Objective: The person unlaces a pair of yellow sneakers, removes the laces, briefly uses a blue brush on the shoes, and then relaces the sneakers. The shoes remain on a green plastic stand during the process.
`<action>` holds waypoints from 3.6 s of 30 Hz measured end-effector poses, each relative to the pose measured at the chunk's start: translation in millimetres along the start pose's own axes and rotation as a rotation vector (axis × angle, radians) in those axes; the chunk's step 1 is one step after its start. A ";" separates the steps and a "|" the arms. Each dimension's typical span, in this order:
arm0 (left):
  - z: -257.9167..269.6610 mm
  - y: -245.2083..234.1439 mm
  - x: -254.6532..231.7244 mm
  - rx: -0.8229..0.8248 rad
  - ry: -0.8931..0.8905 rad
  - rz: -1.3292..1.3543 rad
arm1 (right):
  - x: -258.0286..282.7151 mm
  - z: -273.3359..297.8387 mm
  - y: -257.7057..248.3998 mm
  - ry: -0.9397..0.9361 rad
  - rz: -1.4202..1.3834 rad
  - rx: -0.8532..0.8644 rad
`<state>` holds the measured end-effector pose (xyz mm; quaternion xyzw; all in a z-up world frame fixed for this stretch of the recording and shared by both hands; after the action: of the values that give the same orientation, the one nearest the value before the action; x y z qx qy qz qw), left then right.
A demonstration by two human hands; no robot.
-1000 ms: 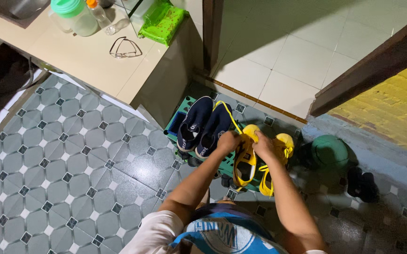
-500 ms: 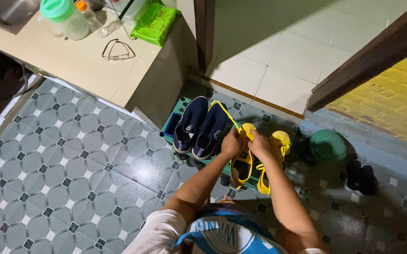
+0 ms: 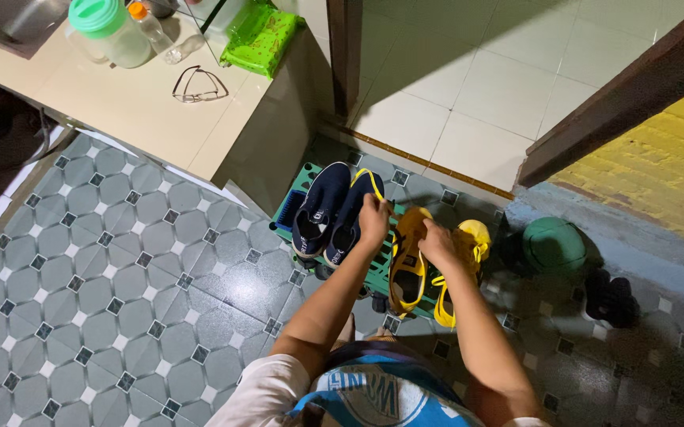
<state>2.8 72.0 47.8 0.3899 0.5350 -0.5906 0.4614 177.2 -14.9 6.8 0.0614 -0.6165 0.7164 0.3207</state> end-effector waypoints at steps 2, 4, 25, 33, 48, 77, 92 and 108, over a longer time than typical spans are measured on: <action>-5.9 -2.3 -4.5 -0.045 0.017 0.046 | 4.0 1.1 -3.8 0.058 0.007 0.048; -11.3 -7.0 -8.8 -0.063 -0.004 0.067 | 8.0 2.8 -7.1 0.086 0.018 0.074; -37.6 1.7 -31.7 0.111 0.118 0.707 | 19.1 15.4 -54.9 0.183 0.195 0.188; -14.4 -26.2 -122.7 0.299 0.211 0.330 | 82.4 39.8 -185.2 0.104 0.188 0.069; 16.6 -37.5 -249.7 0.584 0.469 0.244 | 142.8 74.4 -307.3 -0.291 -0.443 -0.112; 19.6 -20.1 -224.5 0.377 0.641 -0.115 | 105.8 57.4 -249.4 -0.259 -0.488 -0.281; 4.3 5.0 -52.3 0.488 0.384 -0.602 | -4.9 15.3 -83.0 -0.137 -0.076 -0.217; 46.7 31.5 39.7 0.224 0.083 -0.393 | -13.4 24.9 5.3 -0.010 -0.212 -0.120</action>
<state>23.9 20.5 7.2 0.3507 0.5505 -0.7083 0.2689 177.2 -43.2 1.7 0.1105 -0.6501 0.6399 0.3946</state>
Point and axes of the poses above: each hand's wrist, its own z-axis away from the middle knuckle, its own y-axis out of the palm, x = y × z, the point moved 1 cm from there along -z, towards the middle knuckle, and after that the axes turned 1 degree about z, right-handed, at the moved point
